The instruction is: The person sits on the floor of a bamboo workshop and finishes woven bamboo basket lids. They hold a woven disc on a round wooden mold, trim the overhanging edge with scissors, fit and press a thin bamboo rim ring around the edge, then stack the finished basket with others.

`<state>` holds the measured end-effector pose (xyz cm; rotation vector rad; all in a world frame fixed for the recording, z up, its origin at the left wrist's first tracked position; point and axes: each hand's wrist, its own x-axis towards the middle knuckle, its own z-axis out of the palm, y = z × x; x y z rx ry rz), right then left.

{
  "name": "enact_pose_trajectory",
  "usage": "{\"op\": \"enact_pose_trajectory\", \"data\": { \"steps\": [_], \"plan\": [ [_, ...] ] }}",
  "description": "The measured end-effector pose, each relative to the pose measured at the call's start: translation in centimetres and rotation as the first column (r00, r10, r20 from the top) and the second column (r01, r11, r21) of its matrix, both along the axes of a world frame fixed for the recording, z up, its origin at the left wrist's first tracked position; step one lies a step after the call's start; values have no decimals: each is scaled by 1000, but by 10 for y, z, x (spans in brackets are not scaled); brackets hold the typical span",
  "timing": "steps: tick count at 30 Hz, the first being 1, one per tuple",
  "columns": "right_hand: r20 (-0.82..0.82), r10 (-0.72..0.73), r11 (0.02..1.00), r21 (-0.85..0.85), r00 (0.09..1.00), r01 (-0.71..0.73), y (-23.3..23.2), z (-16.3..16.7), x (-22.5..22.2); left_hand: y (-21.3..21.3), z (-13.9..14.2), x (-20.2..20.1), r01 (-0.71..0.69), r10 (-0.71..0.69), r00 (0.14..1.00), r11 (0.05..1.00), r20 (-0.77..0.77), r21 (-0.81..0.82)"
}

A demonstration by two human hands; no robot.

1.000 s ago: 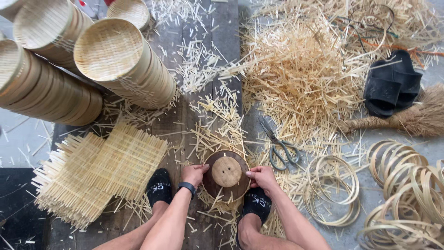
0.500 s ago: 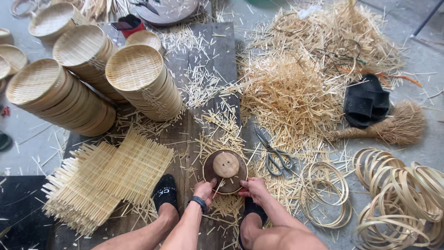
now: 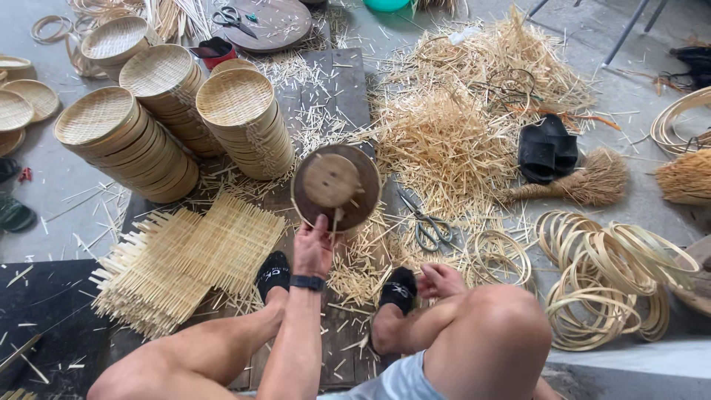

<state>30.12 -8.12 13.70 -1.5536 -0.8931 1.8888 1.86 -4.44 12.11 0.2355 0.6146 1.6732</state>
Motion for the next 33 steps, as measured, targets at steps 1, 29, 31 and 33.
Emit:
{"op": "enact_pose_trajectory", "data": {
  "steps": [1,29,31,33],
  "plan": [
    [-77,65,997,-36,995,-68,-12,3,-26,-1,8,-6,-12,10,999,999,44,48],
    [-147,156,987,53,977,-149,-64,102,-15,-3,21,-17,-39,47,984,998,-173,47],
    [-126,81,997,3,989,-81,-98,90,61,-1,28,-16,-26,23,979,1000,-205,-16],
    [-136,29,999,-10,990,-31,-103,63,96,2,33,-12,-17,7,972,999,-235,-41]
  ]
}}
